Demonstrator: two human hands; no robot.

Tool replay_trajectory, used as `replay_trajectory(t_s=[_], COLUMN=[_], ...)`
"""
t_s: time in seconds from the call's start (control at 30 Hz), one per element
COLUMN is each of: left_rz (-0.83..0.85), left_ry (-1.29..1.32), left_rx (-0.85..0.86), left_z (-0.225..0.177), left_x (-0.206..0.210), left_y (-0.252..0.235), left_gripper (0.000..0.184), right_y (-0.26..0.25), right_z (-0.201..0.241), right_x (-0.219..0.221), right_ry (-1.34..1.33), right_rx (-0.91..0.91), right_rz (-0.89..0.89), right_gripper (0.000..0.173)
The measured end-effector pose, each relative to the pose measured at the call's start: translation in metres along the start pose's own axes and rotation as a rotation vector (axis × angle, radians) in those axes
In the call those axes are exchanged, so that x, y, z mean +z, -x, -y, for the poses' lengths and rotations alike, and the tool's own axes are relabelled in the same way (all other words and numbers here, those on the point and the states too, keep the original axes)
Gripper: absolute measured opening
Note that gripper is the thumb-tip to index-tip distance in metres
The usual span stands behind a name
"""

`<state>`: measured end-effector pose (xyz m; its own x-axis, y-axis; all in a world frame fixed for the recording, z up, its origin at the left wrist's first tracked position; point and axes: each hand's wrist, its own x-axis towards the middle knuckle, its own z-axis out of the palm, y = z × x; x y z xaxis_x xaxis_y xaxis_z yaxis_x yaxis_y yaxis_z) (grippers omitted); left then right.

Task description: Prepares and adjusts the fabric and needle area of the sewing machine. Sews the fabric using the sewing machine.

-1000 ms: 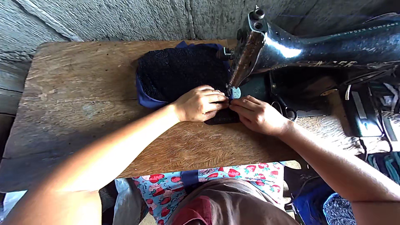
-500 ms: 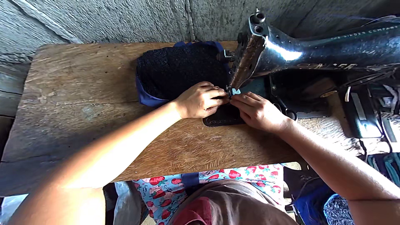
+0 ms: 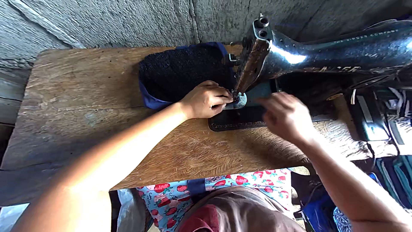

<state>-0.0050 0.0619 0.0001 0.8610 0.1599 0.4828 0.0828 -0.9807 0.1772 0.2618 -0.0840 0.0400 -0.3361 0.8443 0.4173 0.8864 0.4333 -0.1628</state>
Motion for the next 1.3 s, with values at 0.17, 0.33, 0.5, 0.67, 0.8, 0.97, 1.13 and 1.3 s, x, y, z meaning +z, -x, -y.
replay_trajectory(t_s=[0.17,0.33,0.5,0.67,0.8,0.97,1.13,1.3], left_rz=[-0.006,-0.011,-0.01,-0.016,-0.028,-0.033,-0.028,-0.023], left_ry=[0.018,0.015,0.0,0.005,0.004,0.01,0.017,0.005], left_rx=[0.001,-0.006,-0.02,-0.026,-0.041,-0.032,-0.027,-0.029], left_z=[0.004,0.005,0.005,0.007,0.008,0.008,0.008,0.008], left_x=[-0.001,-0.001,-0.001,0.0,0.0,0.001,0.001,0.001], left_y=[0.0,-0.001,-0.001,-0.002,-0.002,-0.002,-0.003,-0.002], left_gripper=[0.028,0.028,0.028,0.027,0.027,0.027,0.027,0.028], right_y=[0.051,0.064,0.073,0.084,0.085,0.081,0.084,0.075], right_z=[-0.043,-0.055,-0.063,-0.074,-0.085,-0.084,-0.093,-0.097], right_x=[-0.082,-0.073,-0.061,-0.05,-0.067,-0.076,-0.079,-0.085], right_ry=[0.161,-0.001,-0.06,-0.125,-0.322,-0.303,-0.277,-0.194], right_rx=[0.963,0.993,0.928,0.898,0.81,0.834,0.807,0.808], right_rz=[-0.045,0.007,-0.084,-0.214,-0.379,-0.394,-0.417,-0.412], right_gripper=[0.049,0.055,0.046,0.046,0.032,0.032,0.033,0.039])
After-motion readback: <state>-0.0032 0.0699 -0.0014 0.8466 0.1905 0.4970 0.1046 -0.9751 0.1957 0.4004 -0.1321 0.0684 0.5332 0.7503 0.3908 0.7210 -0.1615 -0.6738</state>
